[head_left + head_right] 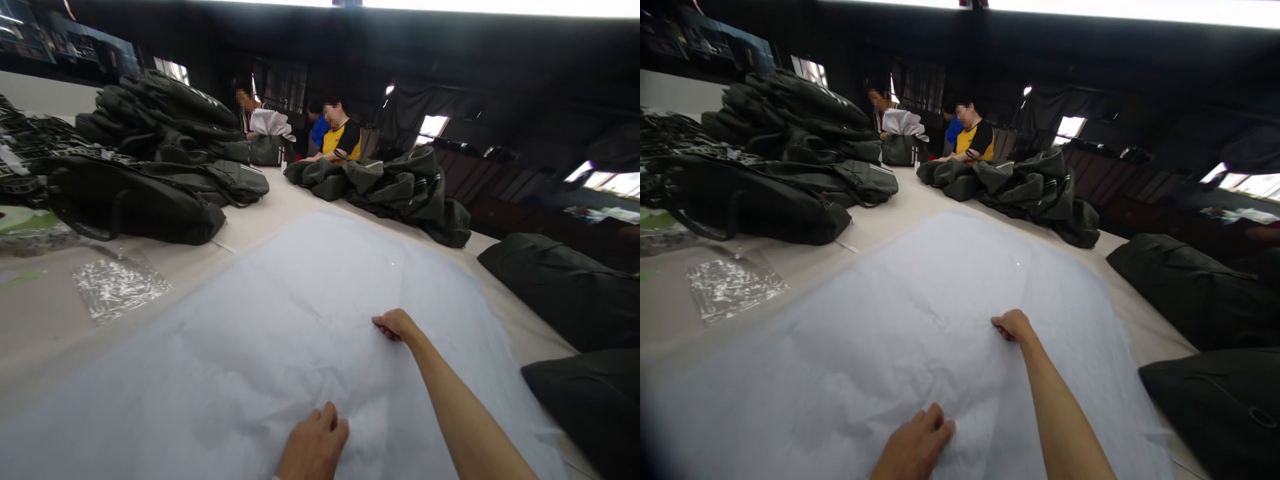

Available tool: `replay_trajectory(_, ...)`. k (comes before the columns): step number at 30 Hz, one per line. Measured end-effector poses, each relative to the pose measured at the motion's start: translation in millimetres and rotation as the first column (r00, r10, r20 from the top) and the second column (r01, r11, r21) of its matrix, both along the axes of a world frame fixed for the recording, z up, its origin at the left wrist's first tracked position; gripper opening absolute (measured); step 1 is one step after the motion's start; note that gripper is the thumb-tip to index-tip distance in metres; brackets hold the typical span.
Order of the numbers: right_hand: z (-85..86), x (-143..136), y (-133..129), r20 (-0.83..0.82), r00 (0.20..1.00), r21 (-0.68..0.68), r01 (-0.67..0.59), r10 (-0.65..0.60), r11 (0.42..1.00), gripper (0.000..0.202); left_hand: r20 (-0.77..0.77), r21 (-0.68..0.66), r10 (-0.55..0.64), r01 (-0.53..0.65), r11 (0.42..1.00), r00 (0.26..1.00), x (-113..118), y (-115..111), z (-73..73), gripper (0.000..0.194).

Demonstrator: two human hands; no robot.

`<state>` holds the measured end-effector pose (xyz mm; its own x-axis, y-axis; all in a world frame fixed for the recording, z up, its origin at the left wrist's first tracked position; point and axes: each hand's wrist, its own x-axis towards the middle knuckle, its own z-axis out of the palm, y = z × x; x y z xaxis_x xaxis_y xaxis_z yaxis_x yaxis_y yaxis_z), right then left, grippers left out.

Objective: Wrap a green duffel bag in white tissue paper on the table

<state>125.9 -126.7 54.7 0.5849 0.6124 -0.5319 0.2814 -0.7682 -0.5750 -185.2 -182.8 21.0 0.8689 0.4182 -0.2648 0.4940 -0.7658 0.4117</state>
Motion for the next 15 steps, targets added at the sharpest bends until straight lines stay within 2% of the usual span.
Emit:
replay_trajectory(3,-17.6,9,0,0.065,0.998,-0.186,-0.003,0.016,0.983,0.034,0.013,0.024,0.003,-0.003,1.000,1.000,0,-2,-4.6,0.034)
replay_trajectory(6,-20.1,14,-4,0.129,0.991,-0.224,-0.007,0.036,0.975,0.042,0.016,0.032,0.010,-0.011,0.999,1.000,0,-2,-4.9,0.031)
replay_trajectory(8,-17.6,16,-7,0.138,0.990,-0.195,0.003,0.024,0.981,0.045,-0.018,0.006,0.007,-0.006,1.000,1.000,1,-1,-1.2,0.031)
replay_trajectory(11,-6.5,19,-17,0.050,0.999,-0.105,0.021,-0.016,0.994,0.040,-0.067,-0.038,-0.001,-0.002,0.999,0.998,3,1,7.8,0.034)
replay_trajectory(15,29.9,14,-40,-0.136,0.991,0.143,0.006,0.014,0.990,0.021,-0.074,-0.076,0.016,-0.021,0.997,0.997,4,4,15.9,0.038)
